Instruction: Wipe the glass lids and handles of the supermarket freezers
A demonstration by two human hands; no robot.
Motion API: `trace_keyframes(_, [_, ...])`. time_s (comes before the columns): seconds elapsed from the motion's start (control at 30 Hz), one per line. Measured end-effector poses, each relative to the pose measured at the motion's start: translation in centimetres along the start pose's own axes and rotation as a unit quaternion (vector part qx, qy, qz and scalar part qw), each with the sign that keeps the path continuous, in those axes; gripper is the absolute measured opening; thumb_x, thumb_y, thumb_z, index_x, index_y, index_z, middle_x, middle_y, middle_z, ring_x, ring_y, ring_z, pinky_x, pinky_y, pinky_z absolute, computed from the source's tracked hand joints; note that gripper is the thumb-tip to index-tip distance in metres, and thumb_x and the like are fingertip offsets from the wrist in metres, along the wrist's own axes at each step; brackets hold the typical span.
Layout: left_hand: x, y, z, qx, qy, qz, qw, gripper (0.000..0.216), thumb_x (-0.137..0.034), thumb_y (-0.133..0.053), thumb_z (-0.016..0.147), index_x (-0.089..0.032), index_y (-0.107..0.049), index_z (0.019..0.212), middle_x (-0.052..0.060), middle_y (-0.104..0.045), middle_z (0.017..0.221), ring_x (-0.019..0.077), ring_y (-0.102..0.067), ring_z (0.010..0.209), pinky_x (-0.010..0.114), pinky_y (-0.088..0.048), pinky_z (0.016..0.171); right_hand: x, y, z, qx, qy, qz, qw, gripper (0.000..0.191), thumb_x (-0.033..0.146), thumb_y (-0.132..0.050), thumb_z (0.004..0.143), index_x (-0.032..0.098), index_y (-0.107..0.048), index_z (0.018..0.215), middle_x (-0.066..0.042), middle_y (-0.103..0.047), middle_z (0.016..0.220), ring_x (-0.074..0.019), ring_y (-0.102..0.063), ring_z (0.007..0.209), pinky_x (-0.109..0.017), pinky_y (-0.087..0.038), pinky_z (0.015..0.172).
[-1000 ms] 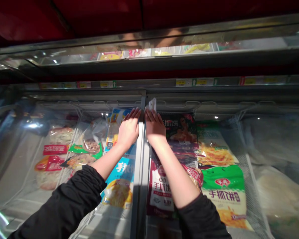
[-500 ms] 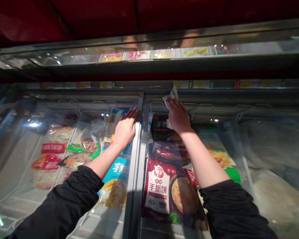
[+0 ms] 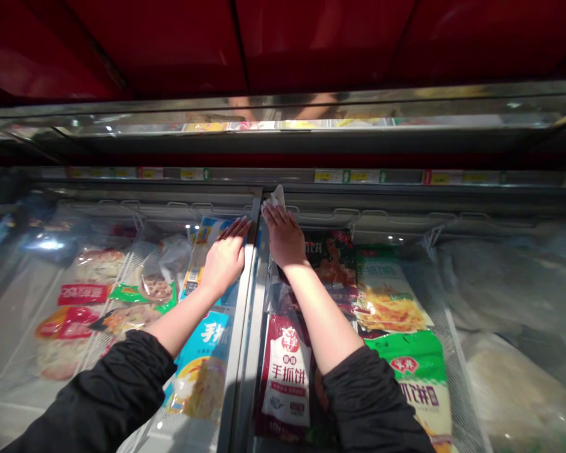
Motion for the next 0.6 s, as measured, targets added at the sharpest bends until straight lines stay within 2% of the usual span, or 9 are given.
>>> trace_keyframes(0.23, [-0.1,0.2,0.1,0.007,0.004,-0.007,1.000,0.057,-0.008,-0.042,0.097,-0.015,-0.054,0.153,0.010,-0.054,0.162,0.0195,-0.046,0.154,0.040,-0.037,0.129,-5.8,2.3,-2.4,-0.010,-0.042,-0.032,0.999,0.062,0.009,-0.039,0.100,0.019,-0.047,0.161,-0.009,-0.049,0.166,-0.0278,-0.043,0.156,-0.056,-0.031,0.129])
trace_keyframes(0.6, [-0.1,0.4,0.1,0.019,0.004,0.002,1.000,0.058,-0.008,-0.042,0.097,-0.015,-0.052,0.154,0.010,-0.052,0.163,0.0192,-0.044,0.155,0.040,-0.037,0.129,-6.1,2.5,-2.8,-0.011,-0.046,-0.038,0.998,0.062,0.010,-0.039,0.100,0.019,-0.046,0.161,-0.010,-0.047,0.167,-0.0281,-0.041,0.157,-0.056,-0.031,0.129])
Point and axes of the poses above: each hand's wrist, its own z-axis towards the middle knuckle, its own y-axis out of the back of the hand, x = y × z, the point moved 1 cm from there along z, towards the middle knuckle
